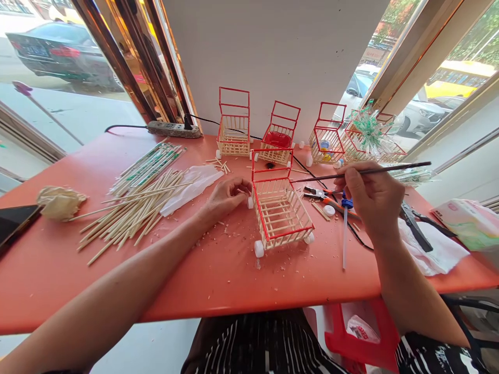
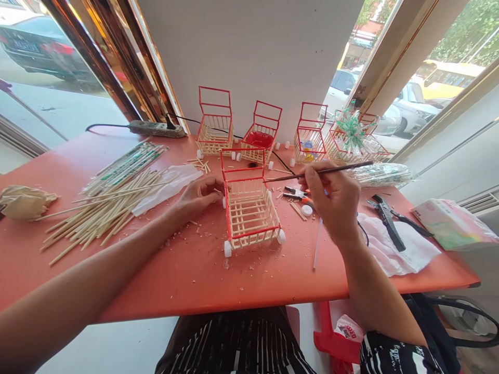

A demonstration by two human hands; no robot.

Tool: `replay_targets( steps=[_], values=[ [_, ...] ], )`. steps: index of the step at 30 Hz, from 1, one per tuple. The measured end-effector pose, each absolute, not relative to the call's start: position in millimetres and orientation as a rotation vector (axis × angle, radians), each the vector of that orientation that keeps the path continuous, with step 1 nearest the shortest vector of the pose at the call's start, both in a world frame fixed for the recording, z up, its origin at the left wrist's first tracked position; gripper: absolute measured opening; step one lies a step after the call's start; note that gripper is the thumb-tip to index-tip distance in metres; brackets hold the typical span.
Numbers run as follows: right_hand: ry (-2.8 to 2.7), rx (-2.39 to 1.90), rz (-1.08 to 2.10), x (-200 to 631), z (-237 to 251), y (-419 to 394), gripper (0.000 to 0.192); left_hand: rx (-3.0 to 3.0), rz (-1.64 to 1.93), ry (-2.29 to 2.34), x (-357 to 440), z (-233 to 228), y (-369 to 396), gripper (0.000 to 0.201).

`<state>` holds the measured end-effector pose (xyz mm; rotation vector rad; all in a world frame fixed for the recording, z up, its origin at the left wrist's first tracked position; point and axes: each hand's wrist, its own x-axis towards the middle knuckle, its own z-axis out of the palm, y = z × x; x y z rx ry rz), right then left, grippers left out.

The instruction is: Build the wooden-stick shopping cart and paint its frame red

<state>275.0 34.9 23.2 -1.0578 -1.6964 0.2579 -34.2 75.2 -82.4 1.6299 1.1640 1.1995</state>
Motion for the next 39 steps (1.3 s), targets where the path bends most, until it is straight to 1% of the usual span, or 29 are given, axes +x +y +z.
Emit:
replay_targets(
  steps=[7,12,14,27,35,39],
  values=[
    [-1.867,-1.081,0.039,272,18,34,0.017,1.608,1.184,1.148,-33,-80,75,0.027],
    [-1.954,-0.927,-0.164,273,23,28,0.014,1.592,1.168,1.169,-32,-76,73,0.025],
    [-1.966,-0.892,-0.192,274,24,26,0.014,1.594,1.173,1.186,-32,-76,72,0.025],
    [-1.907,-0.885,-0.141,283,33,14,0.018,1.629,1.187,1.203,-30,-70,69,0.022],
    [-1.732,-0.941,0.129,284,31,16,0.02,1.612,1.185,1.201,-31,-71,68,0.022],
    [-1.751,-0.984,0.156,283,30,19,0.017,1.615,1.2,1.204,-30,-70,68,0.021]
  ],
)
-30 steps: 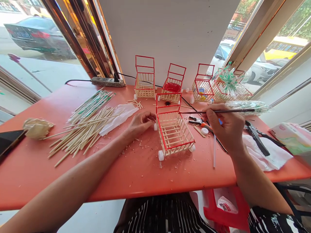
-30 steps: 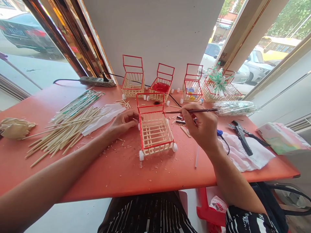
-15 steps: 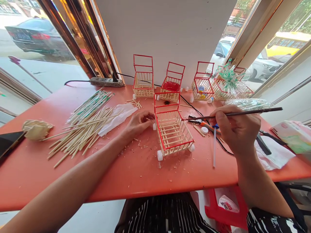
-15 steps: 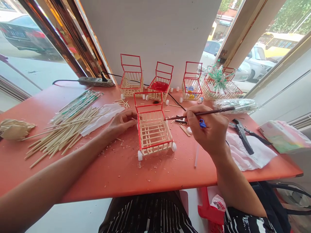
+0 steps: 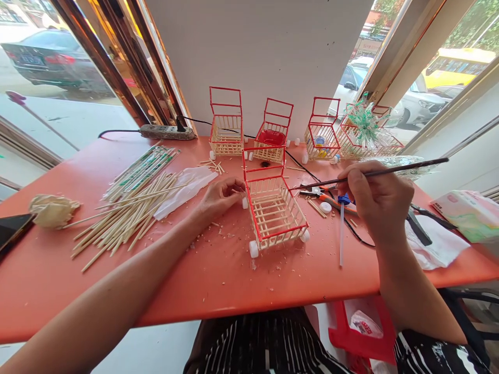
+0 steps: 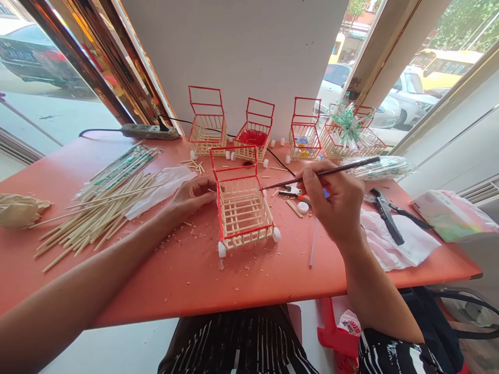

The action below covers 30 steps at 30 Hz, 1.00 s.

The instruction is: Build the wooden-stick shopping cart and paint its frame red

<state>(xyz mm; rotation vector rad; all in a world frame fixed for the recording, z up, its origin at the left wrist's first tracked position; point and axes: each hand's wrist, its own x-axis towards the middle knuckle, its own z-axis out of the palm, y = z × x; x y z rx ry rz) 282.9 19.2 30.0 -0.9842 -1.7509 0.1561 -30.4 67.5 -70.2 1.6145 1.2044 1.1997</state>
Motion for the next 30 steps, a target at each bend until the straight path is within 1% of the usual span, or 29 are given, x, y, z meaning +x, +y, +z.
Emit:
replay_targets(
  steps=[8,13,22,30],
  values=[
    [-1.696,-0.955,0.161,282,37,11,0.023,1.612,1.22,1.196,-31,-76,72,0.025],
    [-1.657,-0.887,0.212,283,40,9,0.022,1.596,1.209,1.176,-33,-76,72,0.026],
    [-1.616,-0.909,0.294,284,48,7,0.021,1.624,1.198,1.207,-33,-78,75,0.031],
    [-1.49,-0.872,0.343,292,45,18,0.018,1.69,1.195,1.255,-34,-83,78,0.033]
  ],
)
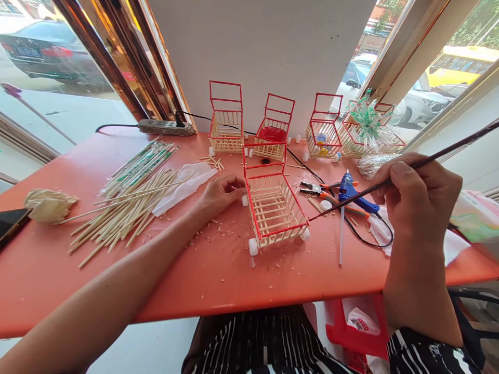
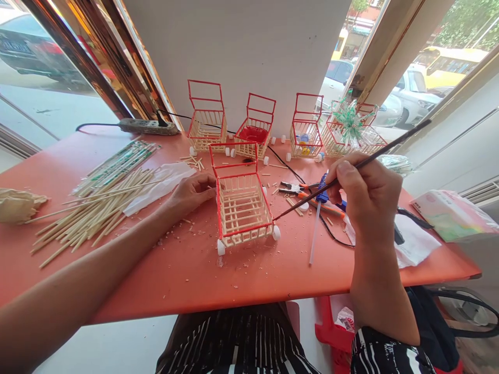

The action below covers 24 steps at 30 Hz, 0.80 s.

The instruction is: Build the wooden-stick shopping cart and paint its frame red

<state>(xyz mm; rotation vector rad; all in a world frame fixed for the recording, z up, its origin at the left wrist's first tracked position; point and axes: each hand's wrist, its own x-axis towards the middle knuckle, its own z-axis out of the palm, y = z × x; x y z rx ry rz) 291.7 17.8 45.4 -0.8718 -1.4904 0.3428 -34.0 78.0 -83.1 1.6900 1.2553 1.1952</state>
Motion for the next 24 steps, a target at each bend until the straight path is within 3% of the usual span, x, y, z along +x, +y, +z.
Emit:
replay_targets(
  steps=[24],
  values=[
    [-1.57,-0.899,0.426,296,35,35,0.024,1.796,1.16,1.315,-32,-78,76,0.028]
  ],
)
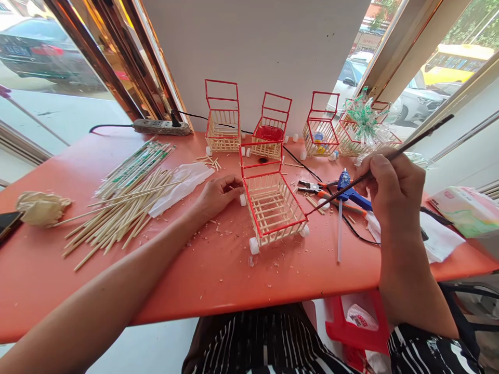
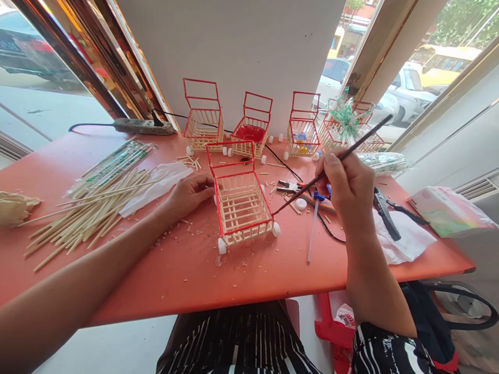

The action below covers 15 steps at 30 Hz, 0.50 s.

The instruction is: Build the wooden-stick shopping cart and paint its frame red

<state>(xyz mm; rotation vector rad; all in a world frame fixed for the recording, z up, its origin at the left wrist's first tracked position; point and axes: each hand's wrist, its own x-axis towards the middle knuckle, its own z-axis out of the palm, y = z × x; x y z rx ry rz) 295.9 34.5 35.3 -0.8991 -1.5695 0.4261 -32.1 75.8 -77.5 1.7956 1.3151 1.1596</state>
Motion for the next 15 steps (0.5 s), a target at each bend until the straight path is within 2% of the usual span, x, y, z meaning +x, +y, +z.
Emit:
replay_targets(
  steps=[15],
  values=[
    [-1.623,-1.005,0.307,288,28,35,0.037,1.848,1.154,1.319,-31,-73,73,0.021]
  ],
)
